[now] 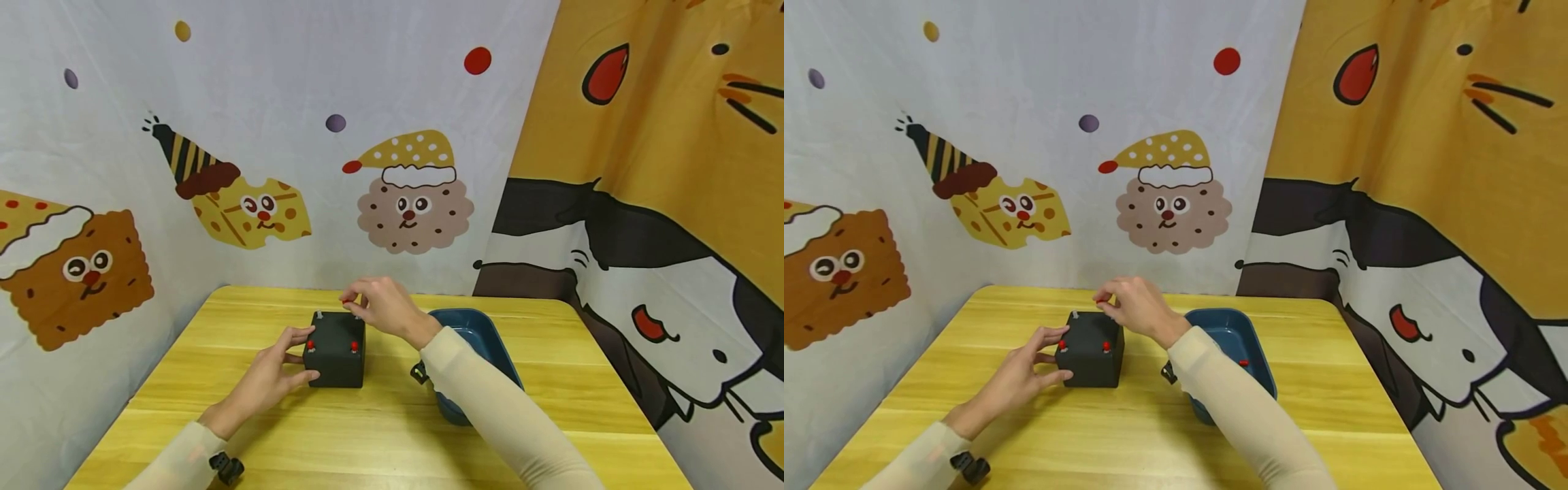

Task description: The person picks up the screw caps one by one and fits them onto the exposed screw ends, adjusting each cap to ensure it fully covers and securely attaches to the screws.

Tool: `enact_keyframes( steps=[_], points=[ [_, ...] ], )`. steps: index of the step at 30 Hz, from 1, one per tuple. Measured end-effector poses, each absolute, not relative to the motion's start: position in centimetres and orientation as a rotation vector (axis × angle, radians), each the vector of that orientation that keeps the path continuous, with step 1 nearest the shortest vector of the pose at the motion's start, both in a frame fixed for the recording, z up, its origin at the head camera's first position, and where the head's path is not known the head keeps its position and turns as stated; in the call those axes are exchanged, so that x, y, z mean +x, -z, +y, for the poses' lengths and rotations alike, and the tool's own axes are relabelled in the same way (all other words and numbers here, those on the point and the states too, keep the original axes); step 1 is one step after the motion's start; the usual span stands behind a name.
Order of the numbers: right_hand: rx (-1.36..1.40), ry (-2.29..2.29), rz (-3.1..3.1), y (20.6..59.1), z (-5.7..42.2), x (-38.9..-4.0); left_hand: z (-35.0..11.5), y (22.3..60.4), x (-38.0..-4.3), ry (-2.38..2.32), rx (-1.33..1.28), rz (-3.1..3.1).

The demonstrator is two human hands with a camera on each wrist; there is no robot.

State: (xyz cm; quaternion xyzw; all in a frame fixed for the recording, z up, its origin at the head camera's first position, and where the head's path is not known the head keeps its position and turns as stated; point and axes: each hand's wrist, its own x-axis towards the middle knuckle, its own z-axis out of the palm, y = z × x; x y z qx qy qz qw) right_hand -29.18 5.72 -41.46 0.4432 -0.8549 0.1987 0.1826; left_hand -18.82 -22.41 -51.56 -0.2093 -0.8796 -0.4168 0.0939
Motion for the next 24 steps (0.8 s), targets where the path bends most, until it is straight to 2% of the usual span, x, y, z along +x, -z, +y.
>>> enact_keyframes(
  steps=[24],
  points=[
    [1.245,-0.569,-2.491,41.6,4.5,-30.1,-22.5,51.9,-19.0,1.237,-0.629,-2.597]
  ],
)
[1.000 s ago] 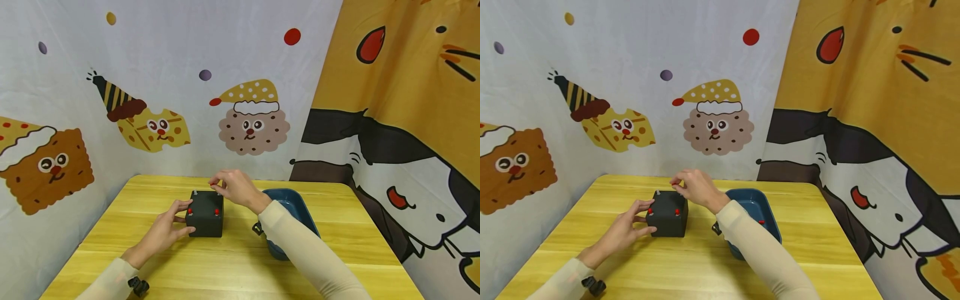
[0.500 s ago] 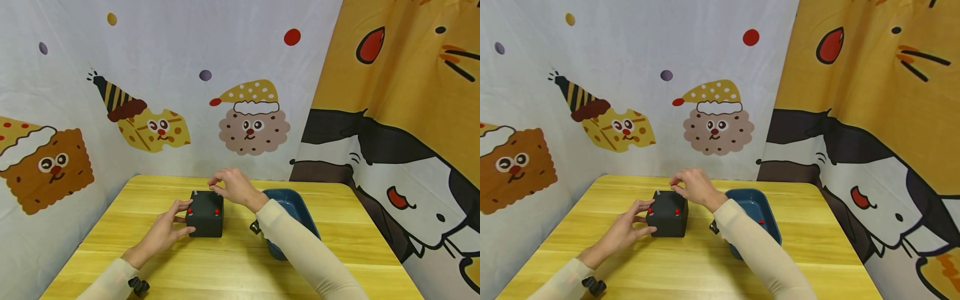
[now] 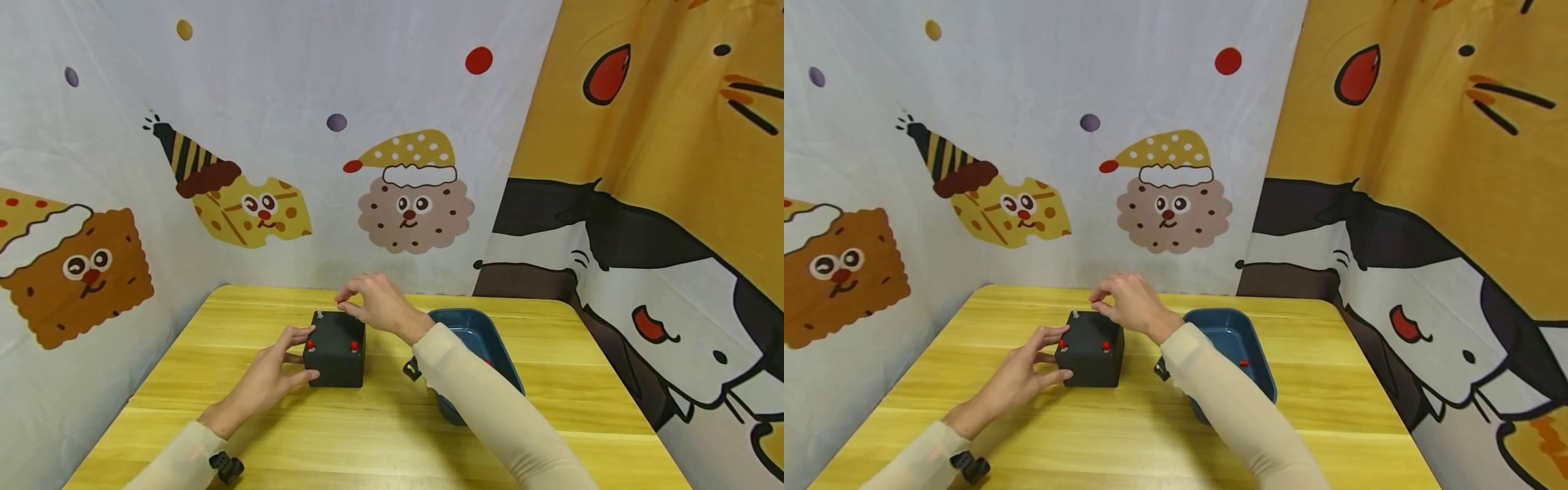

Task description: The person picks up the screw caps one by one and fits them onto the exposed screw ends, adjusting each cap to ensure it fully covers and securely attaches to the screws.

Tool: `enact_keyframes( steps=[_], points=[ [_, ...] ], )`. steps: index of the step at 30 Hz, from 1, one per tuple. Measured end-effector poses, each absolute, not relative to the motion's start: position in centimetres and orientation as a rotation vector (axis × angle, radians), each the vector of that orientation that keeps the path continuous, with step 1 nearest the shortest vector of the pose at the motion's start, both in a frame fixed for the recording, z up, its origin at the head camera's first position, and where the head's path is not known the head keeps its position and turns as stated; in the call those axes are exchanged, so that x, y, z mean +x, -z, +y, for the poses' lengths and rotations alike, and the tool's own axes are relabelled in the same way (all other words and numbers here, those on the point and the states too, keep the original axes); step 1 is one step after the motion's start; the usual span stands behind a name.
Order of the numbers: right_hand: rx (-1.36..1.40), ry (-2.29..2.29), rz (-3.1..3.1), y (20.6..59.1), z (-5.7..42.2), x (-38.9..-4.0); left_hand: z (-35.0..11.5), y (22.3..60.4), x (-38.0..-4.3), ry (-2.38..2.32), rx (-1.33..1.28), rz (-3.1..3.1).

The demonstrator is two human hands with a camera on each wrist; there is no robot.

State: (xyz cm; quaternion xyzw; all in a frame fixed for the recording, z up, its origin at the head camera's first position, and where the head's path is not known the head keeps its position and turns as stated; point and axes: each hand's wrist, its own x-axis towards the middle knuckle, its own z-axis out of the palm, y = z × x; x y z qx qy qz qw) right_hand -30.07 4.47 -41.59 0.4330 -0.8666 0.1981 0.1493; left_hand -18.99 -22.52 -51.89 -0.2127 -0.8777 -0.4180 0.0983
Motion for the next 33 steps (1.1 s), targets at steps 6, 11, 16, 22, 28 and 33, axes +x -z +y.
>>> enact_keyframes(
  steps=[6,11,16,22,28,33],
  points=[
    [1.252,-0.614,-2.513,41.7,4.2,-30.1,-22.6,52.0,-19.0,1.244,-0.621,-2.608],
    [1.263,-0.642,-2.534,41.5,3.8,-30.1,-22.7,51.9,-19.0,1.254,-0.618,-2.615],
    [1.263,-0.631,-2.563,41.4,3.5,-30.1,-22.7,51.8,-18.9,1.261,-0.616,-2.617],
    [1.278,-0.661,-2.580,41.4,3.3,-30.3,-22.7,51.8,-19.0,1.260,-0.622,-2.620],
    [1.279,-0.634,-2.598,41.3,3.0,-30.4,-22.7,51.8,-19.0,1.263,-0.628,-2.615],
    [1.304,-0.617,-2.600,41.3,2.7,-30.6,-22.7,51.8,-19.0,1.258,-0.630,-2.614]
  ],
)
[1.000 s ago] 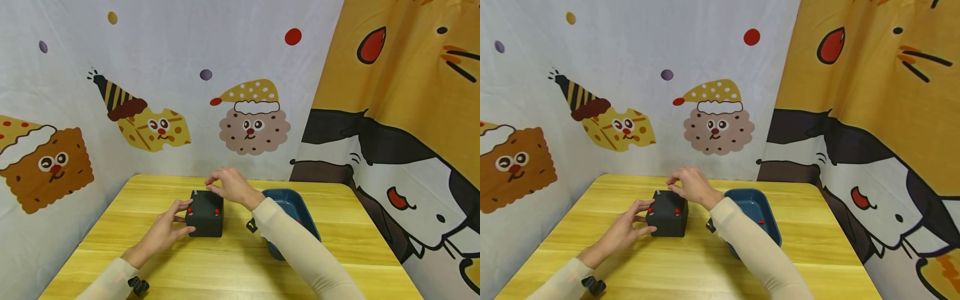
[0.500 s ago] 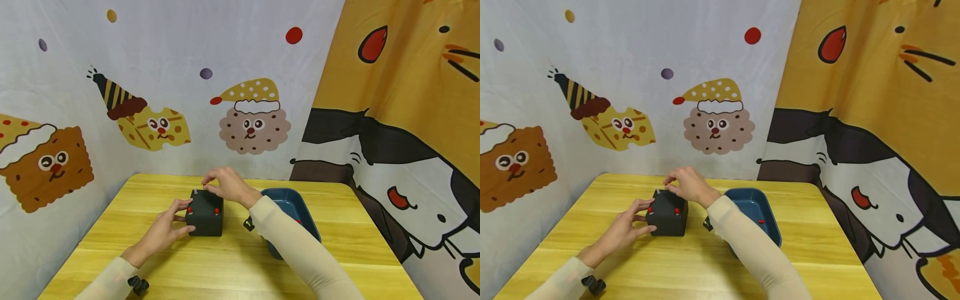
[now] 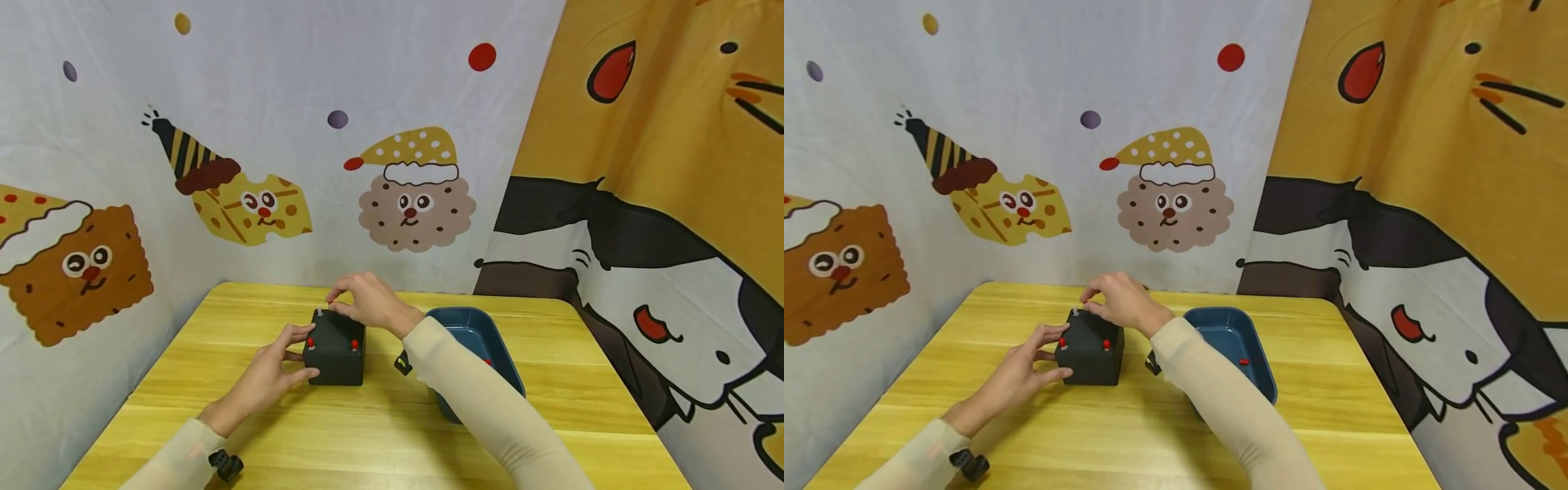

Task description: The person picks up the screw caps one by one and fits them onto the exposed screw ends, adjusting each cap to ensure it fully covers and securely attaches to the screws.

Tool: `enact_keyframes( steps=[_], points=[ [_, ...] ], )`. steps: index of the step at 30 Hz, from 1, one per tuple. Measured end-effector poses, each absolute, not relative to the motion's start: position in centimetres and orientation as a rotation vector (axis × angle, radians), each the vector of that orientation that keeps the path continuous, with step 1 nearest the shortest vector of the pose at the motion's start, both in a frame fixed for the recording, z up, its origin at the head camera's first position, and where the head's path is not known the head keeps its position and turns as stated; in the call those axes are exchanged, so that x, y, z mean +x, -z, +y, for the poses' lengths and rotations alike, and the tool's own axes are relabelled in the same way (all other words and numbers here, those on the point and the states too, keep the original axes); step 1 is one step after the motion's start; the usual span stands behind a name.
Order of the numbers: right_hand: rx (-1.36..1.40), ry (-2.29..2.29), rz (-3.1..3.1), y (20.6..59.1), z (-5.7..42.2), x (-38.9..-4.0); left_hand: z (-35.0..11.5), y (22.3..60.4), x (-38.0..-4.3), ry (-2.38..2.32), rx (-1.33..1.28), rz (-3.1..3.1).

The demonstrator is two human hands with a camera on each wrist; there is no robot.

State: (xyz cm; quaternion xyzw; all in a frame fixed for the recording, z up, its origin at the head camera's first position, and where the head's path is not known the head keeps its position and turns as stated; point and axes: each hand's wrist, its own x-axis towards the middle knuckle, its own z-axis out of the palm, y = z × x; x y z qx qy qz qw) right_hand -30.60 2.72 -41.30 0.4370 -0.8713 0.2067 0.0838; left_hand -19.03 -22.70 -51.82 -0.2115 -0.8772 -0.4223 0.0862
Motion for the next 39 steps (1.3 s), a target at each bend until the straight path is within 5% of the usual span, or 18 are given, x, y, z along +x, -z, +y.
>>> enact_keyframes(
  steps=[39],
  points=[
    [1.405,-0.537,-2.639,40.7,0.2,-32.1,-22.6,51.9,-19.2,1.241,-0.642,-2.600]
  ],
)
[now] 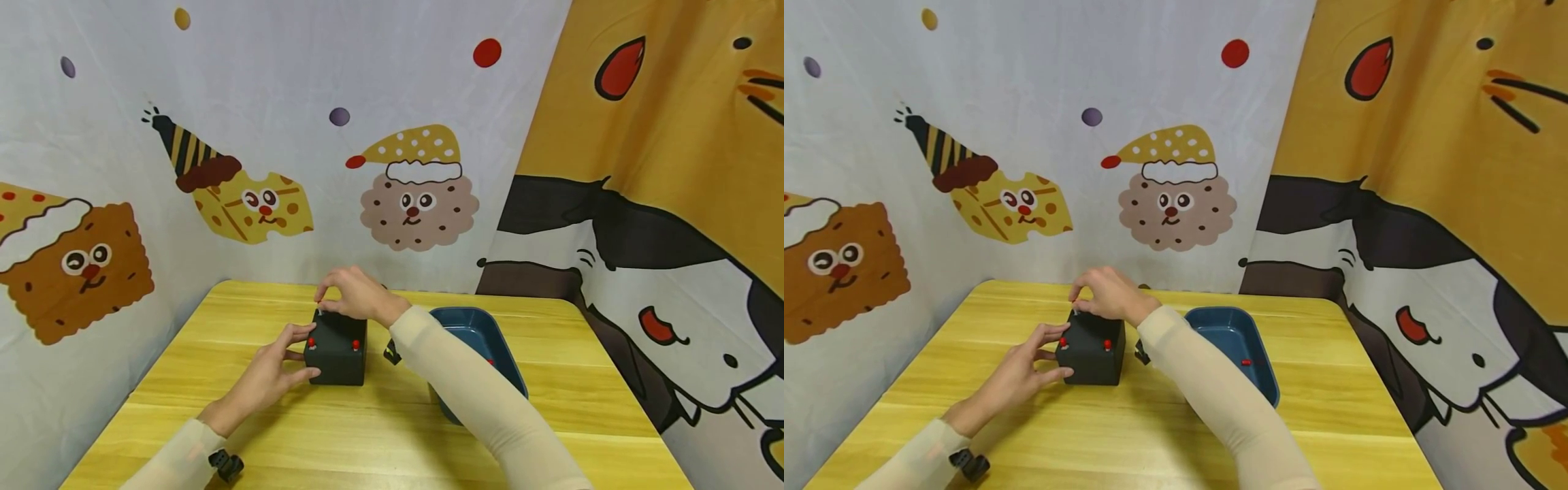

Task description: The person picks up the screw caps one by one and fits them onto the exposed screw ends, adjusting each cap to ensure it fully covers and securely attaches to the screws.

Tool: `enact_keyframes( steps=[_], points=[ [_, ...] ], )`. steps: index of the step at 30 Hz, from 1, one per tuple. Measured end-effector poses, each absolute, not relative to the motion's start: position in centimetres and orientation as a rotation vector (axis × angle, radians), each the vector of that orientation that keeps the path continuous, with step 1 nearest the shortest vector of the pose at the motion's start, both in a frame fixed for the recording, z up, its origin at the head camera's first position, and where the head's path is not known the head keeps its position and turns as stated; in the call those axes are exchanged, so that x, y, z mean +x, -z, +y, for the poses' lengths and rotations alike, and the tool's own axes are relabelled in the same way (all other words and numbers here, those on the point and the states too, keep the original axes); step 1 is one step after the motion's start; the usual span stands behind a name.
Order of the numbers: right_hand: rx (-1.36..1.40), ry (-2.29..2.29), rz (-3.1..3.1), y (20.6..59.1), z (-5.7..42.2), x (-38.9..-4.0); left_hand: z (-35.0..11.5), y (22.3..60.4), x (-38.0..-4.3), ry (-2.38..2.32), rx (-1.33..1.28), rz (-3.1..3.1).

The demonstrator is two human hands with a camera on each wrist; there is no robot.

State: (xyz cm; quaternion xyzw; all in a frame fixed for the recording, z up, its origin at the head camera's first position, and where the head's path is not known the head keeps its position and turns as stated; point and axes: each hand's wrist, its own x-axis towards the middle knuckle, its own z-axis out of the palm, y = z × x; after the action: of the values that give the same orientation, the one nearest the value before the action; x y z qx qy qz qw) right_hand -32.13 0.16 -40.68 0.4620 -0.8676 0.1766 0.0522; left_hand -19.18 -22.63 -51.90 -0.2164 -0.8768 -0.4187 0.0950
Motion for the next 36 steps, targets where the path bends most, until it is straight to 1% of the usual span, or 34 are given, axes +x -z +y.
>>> enact_keyframes(
  steps=[36],
  points=[
    [1.386,-0.528,-2.656,40.77,-0.41,-32.06,-22.53,51.87,-19.16,1.244,-0.640,-2.596]
  ],
)
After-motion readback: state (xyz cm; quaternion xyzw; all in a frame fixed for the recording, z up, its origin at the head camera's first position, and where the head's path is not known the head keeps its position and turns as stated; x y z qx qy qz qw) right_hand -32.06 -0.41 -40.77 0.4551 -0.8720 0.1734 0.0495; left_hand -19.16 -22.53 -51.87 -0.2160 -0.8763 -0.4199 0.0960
